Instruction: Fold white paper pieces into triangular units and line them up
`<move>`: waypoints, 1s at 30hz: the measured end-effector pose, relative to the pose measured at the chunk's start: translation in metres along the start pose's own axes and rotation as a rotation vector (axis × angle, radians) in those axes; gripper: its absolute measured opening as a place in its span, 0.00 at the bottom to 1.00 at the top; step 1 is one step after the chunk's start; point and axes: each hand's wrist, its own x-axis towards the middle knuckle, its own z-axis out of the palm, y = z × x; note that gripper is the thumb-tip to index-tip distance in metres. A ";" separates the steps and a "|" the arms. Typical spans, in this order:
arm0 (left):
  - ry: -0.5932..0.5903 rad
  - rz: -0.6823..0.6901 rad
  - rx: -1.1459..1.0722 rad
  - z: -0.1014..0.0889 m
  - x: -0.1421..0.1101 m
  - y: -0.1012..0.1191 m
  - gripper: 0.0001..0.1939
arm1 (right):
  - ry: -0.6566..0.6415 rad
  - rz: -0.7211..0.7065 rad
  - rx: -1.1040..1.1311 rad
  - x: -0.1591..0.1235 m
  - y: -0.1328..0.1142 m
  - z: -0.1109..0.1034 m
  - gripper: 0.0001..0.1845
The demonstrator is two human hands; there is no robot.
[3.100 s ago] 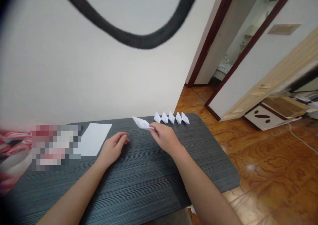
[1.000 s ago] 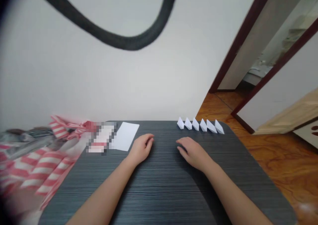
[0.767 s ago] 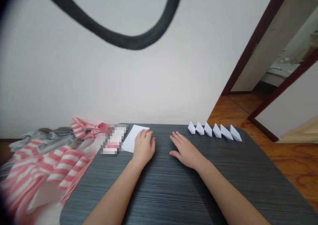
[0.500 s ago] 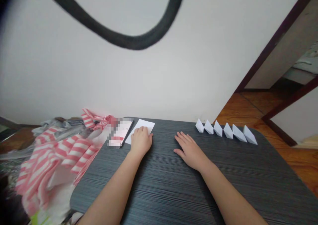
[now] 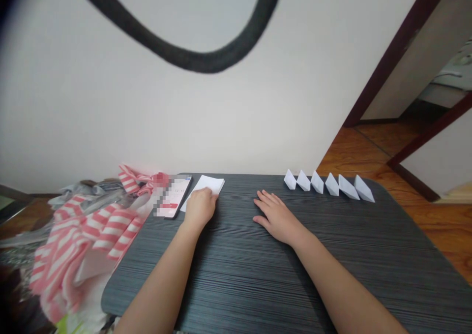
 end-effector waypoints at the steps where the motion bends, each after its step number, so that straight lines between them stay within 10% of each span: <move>1: -0.002 -0.007 0.002 0.000 0.001 0.000 0.15 | 0.003 -0.002 0.009 0.000 0.001 0.000 0.28; 13: 0.200 -0.117 -0.082 -0.014 0.002 0.001 0.16 | 0.052 -0.006 0.120 0.000 0.005 0.003 0.27; 20: 0.344 -0.073 -0.649 -0.028 -0.004 0.010 0.15 | 0.132 0.023 0.225 0.000 0.001 -0.001 0.23; 26: -0.112 0.008 -1.428 -0.008 -0.012 0.034 0.12 | 0.317 0.214 0.669 -0.004 0.000 -0.002 0.21; 30: -0.356 0.048 -1.521 0.005 -0.018 0.044 0.12 | 0.291 0.337 0.960 -0.005 0.001 0.000 0.21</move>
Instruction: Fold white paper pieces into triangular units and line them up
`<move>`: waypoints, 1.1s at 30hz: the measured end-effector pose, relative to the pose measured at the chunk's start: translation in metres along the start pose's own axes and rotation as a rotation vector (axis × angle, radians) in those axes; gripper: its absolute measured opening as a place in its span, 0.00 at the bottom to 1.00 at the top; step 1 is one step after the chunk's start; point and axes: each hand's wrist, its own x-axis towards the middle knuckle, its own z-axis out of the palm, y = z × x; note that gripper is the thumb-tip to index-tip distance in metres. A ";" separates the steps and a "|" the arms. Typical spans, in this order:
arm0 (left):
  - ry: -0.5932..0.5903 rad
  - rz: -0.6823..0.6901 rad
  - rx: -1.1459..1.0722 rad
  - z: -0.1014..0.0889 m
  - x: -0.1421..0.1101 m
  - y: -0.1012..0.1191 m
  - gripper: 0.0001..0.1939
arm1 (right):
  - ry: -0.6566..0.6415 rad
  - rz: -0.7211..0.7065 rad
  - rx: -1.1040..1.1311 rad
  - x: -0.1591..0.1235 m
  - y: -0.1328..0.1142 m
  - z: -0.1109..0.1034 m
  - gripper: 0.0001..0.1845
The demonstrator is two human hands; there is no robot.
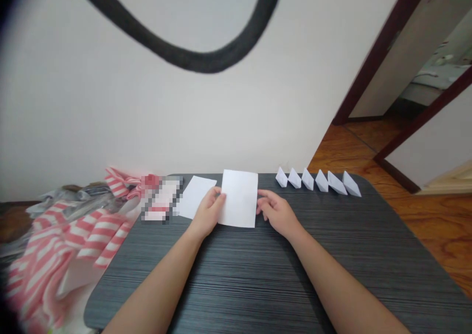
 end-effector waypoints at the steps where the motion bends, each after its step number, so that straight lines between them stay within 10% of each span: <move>1: -0.020 -0.014 0.011 0.001 0.000 -0.002 0.13 | -0.007 0.019 0.011 0.000 -0.001 0.000 0.19; 33: -0.178 0.016 -0.014 0.002 -0.006 0.001 0.18 | 0.050 -0.076 -0.170 -0.005 -0.004 -0.008 0.12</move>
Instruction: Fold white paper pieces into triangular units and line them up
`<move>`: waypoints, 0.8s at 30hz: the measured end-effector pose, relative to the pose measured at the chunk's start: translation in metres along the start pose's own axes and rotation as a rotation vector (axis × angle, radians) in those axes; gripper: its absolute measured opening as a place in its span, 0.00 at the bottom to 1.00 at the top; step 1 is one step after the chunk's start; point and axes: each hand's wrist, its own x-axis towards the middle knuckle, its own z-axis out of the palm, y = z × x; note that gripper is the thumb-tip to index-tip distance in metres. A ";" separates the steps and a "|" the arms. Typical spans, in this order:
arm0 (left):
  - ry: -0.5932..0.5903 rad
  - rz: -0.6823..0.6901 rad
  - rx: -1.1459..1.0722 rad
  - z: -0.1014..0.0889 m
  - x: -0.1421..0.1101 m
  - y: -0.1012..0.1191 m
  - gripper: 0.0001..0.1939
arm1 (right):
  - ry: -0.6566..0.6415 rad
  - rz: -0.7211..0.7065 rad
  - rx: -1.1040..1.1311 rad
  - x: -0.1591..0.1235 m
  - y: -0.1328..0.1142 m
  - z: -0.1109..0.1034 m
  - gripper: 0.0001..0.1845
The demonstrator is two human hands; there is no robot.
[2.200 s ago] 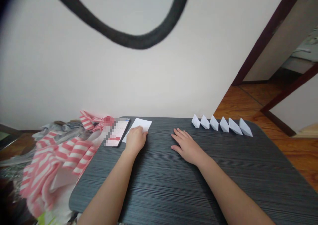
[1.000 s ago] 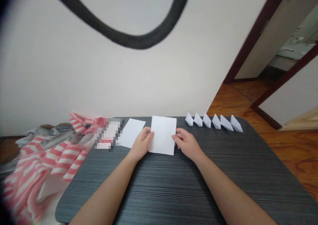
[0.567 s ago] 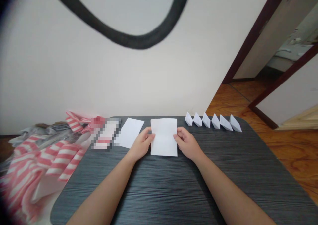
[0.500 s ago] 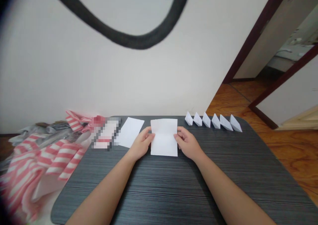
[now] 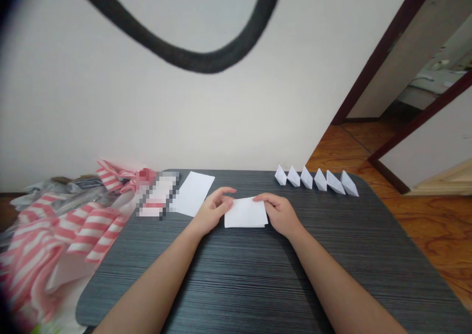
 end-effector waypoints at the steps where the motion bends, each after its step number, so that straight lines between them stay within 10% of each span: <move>1: -0.007 0.001 0.025 0.000 0.000 0.000 0.18 | -0.004 -0.008 -0.002 0.000 -0.001 0.000 0.12; 13: 0.012 0.000 0.054 0.001 0.002 -0.004 0.15 | -0.181 0.170 0.217 -0.002 -0.005 0.005 0.24; 24: -0.035 -0.067 0.203 -0.002 0.004 -0.009 0.18 | 0.019 0.148 0.280 0.000 -0.008 0.005 0.19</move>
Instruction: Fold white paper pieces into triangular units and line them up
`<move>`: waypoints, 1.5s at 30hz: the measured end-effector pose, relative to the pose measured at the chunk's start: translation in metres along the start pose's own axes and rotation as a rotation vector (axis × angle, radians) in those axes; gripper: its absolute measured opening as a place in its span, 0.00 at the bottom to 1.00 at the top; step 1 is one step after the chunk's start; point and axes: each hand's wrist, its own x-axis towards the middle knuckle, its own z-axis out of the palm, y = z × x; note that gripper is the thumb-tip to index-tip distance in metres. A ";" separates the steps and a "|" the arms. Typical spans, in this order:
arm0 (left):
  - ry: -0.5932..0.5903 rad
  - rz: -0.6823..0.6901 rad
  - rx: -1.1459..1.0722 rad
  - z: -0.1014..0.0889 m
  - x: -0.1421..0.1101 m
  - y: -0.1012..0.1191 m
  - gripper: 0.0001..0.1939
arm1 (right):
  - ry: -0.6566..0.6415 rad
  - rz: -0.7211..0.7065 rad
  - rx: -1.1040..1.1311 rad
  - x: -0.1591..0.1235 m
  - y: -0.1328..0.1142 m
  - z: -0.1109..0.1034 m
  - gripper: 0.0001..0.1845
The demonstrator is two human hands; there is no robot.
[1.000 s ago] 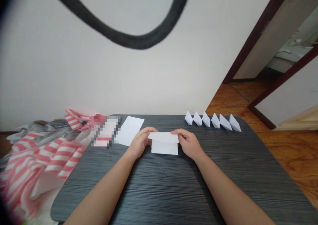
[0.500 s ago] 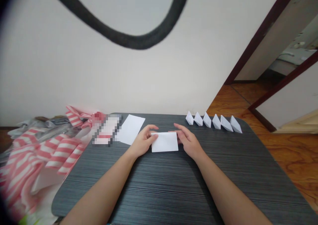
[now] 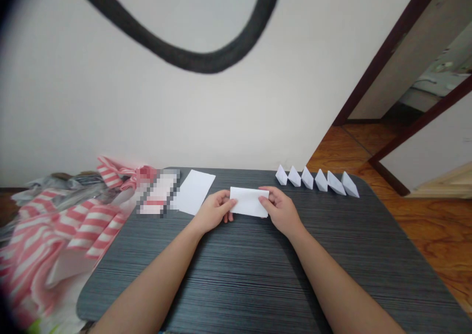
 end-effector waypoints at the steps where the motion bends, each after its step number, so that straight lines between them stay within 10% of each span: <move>1: -0.004 -0.005 0.030 -0.001 0.000 -0.001 0.17 | 0.003 0.001 0.009 0.000 0.000 0.000 0.19; 39: 0.036 -0.025 0.178 0.001 -0.004 0.007 0.13 | 0.029 -0.110 -0.169 0.001 -0.003 -0.005 0.19; 45: -0.036 0.025 0.287 0.002 -0.008 0.011 0.14 | -0.211 -0.063 -0.206 0.002 -0.017 -0.012 0.21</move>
